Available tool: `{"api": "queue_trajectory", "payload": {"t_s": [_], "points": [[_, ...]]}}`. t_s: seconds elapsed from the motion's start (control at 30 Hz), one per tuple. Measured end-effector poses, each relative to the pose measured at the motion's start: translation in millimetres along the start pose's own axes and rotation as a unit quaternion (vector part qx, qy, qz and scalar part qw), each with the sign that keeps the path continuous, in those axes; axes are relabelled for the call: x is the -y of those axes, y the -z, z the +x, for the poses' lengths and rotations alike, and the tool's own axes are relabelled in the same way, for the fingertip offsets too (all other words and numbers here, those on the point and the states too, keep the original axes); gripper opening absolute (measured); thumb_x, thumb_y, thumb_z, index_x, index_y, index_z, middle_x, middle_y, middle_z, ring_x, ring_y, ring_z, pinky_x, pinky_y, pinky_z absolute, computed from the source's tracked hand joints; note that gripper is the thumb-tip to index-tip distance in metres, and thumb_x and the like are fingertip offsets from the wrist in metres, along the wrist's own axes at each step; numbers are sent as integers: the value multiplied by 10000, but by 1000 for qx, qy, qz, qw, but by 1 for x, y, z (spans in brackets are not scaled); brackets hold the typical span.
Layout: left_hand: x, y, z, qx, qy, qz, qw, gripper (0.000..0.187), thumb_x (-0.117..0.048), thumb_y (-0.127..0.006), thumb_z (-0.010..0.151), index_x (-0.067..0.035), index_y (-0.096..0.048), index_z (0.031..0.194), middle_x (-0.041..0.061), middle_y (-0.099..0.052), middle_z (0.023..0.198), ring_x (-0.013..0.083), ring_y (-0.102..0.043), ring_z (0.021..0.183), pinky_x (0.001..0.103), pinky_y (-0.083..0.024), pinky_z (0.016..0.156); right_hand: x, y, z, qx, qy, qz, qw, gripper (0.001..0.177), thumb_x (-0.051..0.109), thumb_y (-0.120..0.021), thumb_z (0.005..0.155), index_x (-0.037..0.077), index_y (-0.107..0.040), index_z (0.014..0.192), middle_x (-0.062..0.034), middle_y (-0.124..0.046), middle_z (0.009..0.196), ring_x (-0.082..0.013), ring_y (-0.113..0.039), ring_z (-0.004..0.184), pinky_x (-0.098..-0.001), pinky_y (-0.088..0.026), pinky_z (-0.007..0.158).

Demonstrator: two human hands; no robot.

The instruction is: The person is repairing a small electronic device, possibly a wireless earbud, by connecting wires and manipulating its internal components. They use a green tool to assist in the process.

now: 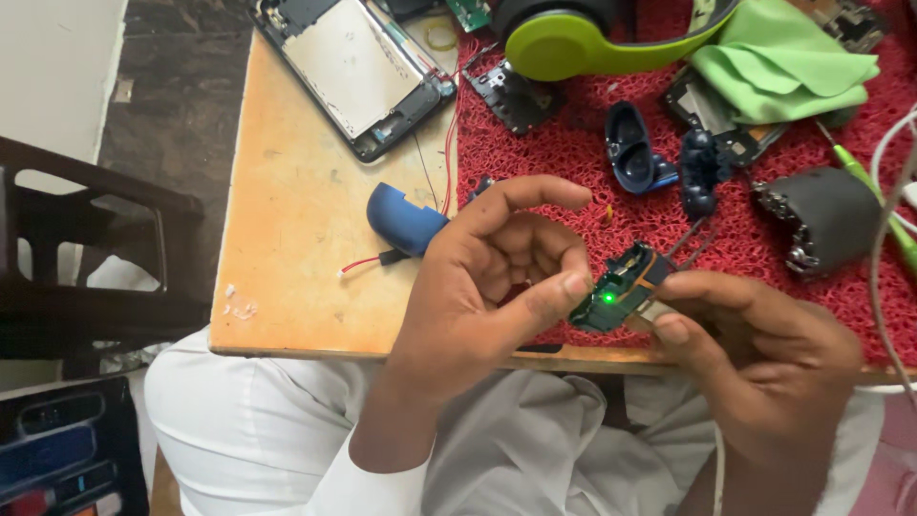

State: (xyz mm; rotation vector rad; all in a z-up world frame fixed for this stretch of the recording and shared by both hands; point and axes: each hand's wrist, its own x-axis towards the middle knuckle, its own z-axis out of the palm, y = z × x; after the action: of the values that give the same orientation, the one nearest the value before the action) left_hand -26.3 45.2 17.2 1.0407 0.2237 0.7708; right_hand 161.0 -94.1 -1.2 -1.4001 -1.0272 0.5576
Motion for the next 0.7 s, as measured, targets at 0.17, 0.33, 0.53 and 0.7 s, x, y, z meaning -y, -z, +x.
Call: {"api": "queue_trajectory", "payload": {"t_s": [0.17,0.33,0.53,0.7], "points": [[-1,-1,-2,-8,6,1,1000,434,53,-678,1023,27,-510,1422,38,-661,996,55,-621,914,200,-511,834,9,-3,1,-17,-20,-59,998,291,-78,-743,907,-105,-689,1192,-148,-751,1034,-132,-722,912,-209,-583,827],[-3,-2,-3,-11,24,-7,1000,438,49,-668,1015,24,-515,1425,29,-666,981,34,-612,869,184,-498,781,10,-5,1,-17,-11,-77,997,282,-63,-742,917,-95,-692,1192,-136,-750,1019,-112,-722,848,-207,-584,833],[-6,-4,-4,-17,35,15,999,438,36,-671,1012,18,-520,1423,11,-677,969,17,-615,859,185,-497,805,11,5,2,17,-52,-115,992,276,-52,-729,893,-75,-701,1166,-133,-760,967,-113,-722,852,-209,-587,787],[-6,-4,-4,-16,44,16,999,441,35,-665,1001,14,-521,1417,6,-675,952,11,-614,844,186,-489,797,8,1,-1,1,-25,-80,996,270,-49,-733,910,-74,-693,1176,-125,-751,1003,-104,-717,865,-207,-589,825]]}}
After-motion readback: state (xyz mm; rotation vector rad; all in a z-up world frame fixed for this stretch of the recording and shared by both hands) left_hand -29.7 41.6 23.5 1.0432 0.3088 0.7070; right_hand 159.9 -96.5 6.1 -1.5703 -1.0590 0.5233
